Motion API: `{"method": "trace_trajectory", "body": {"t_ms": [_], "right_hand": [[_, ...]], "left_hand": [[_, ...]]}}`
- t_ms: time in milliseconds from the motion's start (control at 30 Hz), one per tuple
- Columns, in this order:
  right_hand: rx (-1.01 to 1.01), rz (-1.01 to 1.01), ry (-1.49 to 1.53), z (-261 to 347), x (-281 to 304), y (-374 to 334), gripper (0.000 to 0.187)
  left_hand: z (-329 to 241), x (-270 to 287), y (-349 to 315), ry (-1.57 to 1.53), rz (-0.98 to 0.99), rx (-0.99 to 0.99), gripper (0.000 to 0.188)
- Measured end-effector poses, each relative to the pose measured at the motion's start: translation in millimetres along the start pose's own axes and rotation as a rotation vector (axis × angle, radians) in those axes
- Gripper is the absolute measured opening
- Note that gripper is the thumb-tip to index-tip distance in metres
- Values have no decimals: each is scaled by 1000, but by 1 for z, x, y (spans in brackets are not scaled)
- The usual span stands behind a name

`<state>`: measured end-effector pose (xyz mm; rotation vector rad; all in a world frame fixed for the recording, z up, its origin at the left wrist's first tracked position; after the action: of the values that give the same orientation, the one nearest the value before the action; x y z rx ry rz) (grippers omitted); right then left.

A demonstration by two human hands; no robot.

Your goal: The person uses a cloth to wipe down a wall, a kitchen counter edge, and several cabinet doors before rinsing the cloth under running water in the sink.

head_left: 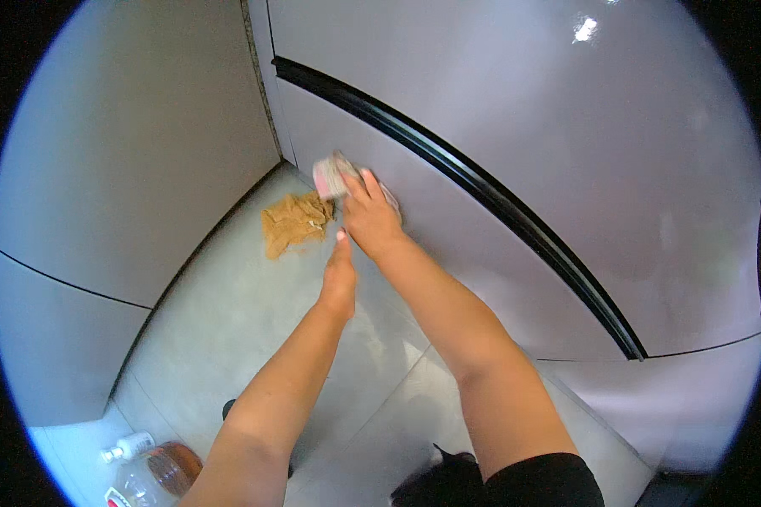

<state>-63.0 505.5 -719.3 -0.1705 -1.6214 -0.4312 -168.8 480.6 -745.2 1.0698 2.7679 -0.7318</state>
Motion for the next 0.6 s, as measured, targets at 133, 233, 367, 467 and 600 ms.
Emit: {"method": "trace_trajectory", "body": {"t_ms": [133,233,367,467,600], "right_hand": [[-100,-123,306,-13,-20,-15,34],[26,-198,169,-67,-85,-107,32],[338,14,-404,-71,1,-186,35],[164,-350,-259,-99,83,-221,27],[192,-137,-373,-126,57,-293,21]], "left_hand": [[5,-3,6,-373,-47,-9,81],[20,-34,3,-440,50,88,79],[38,-41,-4,-424,145,128,76],[37,-81,-23,-423,242,137,76],[45,-129,-50,-419,332,184,79]]}}
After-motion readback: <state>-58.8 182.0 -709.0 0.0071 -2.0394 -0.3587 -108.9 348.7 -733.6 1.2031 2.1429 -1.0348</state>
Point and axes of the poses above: each hand's wrist, its own y-axis towards the middle knuckle, its own x-axis out of the back of the hand, z = x × y, the point moved 6 cm from there along y, towards the middle knuckle, and after that the axes turned 4 degrees about -x, right-handed, at the moved point
